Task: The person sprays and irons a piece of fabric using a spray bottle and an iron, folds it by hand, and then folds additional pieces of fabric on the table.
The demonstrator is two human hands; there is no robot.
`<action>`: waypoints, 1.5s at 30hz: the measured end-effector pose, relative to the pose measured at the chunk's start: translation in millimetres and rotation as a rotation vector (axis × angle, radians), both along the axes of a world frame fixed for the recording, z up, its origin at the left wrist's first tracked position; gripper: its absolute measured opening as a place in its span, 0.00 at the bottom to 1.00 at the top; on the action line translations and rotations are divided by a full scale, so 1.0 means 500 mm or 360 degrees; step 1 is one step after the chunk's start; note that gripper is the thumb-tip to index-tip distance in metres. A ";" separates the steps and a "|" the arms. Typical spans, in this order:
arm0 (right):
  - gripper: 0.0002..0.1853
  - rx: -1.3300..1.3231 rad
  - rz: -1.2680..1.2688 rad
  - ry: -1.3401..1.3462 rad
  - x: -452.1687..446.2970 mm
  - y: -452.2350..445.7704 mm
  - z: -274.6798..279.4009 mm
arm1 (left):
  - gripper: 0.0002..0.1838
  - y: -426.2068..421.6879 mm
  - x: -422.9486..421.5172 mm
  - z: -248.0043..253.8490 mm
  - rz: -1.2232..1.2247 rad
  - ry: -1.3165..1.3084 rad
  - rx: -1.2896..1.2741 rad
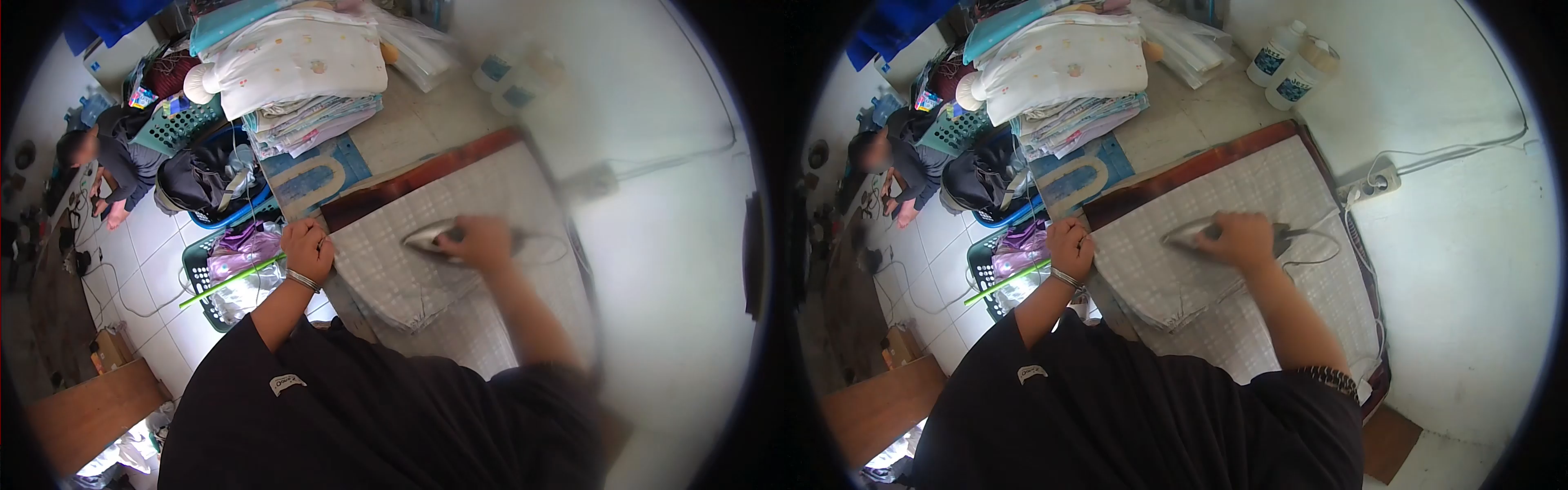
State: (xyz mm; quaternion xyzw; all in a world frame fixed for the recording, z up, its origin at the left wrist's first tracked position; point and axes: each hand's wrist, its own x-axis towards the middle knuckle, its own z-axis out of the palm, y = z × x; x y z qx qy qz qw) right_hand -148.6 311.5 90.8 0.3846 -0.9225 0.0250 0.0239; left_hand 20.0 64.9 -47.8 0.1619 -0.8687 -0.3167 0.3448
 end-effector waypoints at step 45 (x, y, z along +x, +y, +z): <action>0.30 0.0045 -0.0571 -0.0532 -0.111 0.005 0.032 | 0.30 0.099 -0.061 0.100 -0.0752 -0.0599 -0.0474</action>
